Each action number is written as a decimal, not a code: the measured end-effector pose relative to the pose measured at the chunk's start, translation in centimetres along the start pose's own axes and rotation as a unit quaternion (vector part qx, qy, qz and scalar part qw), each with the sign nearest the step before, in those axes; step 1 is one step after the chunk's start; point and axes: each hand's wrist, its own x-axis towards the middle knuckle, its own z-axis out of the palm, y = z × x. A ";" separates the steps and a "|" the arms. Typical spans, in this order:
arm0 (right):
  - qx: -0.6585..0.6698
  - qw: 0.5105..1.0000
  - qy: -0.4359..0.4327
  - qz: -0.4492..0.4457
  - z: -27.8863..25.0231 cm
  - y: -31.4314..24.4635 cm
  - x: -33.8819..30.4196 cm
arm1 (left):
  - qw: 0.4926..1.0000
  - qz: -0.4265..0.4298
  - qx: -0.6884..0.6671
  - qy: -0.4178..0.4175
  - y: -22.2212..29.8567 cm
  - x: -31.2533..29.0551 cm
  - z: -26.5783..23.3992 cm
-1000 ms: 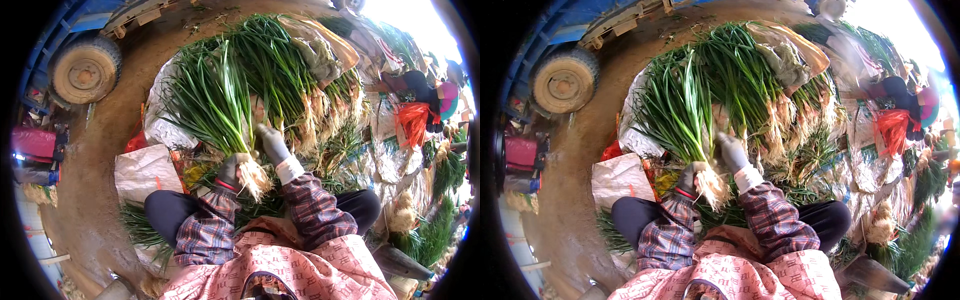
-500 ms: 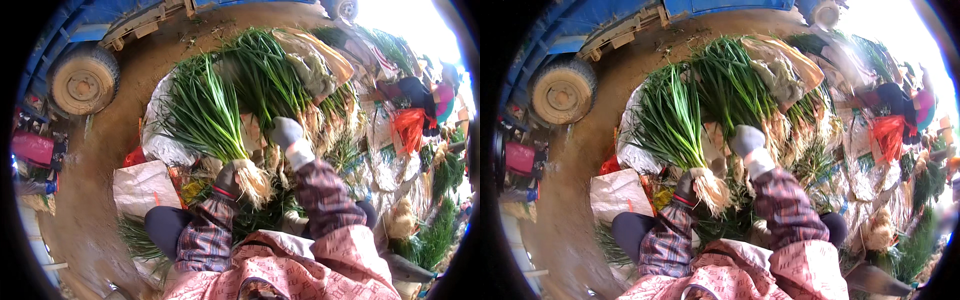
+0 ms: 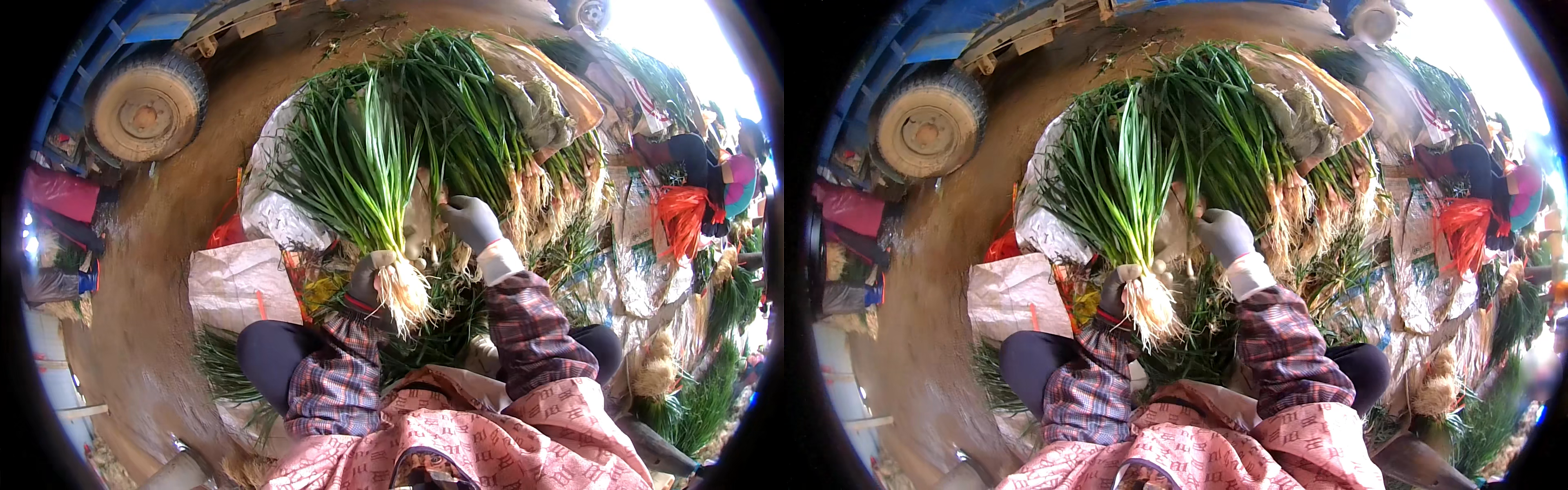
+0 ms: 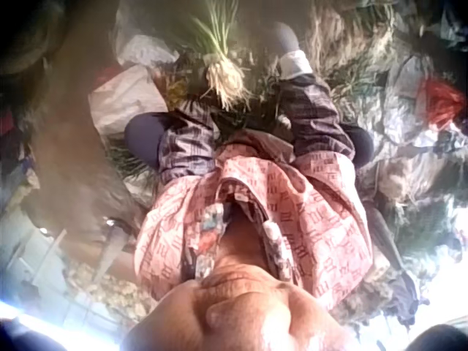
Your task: The person cleans bunches of green onions by hand and ties them together with a red strap.
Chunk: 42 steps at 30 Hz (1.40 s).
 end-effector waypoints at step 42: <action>-0.154 0.944 0.245 -0.156 -5.5 0.4 -3.8 | 0.991 0.063 -0.016 -0.120 -0.2 1.7 2.8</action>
